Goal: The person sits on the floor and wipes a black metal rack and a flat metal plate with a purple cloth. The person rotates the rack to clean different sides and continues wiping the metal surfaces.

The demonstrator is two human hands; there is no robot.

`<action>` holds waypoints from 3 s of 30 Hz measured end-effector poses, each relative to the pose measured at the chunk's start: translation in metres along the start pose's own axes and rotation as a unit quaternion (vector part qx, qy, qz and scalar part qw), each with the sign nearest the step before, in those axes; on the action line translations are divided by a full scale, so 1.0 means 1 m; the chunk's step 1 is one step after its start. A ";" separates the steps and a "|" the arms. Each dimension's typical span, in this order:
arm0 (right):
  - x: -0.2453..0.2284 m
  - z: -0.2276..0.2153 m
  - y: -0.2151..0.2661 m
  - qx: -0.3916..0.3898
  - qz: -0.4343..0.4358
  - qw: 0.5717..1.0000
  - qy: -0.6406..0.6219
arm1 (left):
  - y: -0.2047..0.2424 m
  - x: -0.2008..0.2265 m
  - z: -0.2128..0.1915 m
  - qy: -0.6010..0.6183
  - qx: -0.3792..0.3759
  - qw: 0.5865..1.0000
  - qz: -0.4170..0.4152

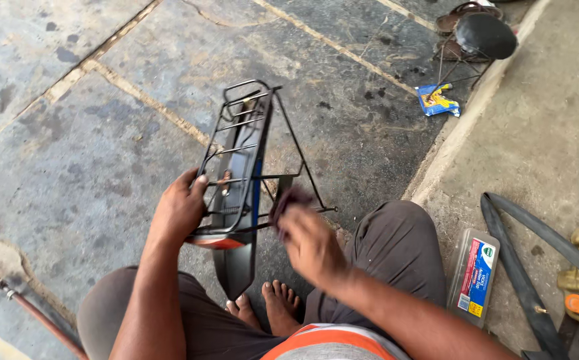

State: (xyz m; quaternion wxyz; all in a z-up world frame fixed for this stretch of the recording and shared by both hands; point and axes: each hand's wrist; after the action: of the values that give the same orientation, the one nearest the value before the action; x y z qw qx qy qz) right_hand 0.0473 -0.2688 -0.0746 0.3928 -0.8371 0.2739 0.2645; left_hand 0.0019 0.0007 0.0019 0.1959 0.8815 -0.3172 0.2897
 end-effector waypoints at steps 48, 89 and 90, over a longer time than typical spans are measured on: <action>0.127 0.024 0.012 -0.164 0.161 0.967 0.108 | -0.006 -0.005 0.000 -0.007 0.002 1.000 -0.029; 0.236 0.048 0.004 -0.076 0.431 0.898 0.045 | -0.014 -0.011 0.000 0.012 0.008 0.999 -0.046; 0.236 0.059 0.010 -0.130 0.387 0.909 0.082 | -0.016 -0.012 -0.003 0.012 0.003 0.998 -0.054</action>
State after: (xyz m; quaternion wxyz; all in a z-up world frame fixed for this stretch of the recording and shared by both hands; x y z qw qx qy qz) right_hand 0.1951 -0.2861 -0.2679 0.1238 -0.7275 0.5711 0.3596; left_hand 0.0040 0.0195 -0.0062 0.2120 0.8945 -0.2659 0.2901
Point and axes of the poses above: each hand's wrist, its own y-axis away from the middle knuckle, its own z-axis out of the palm, x = y × z, and after that the axes turned 7 degrees about x, right-handed
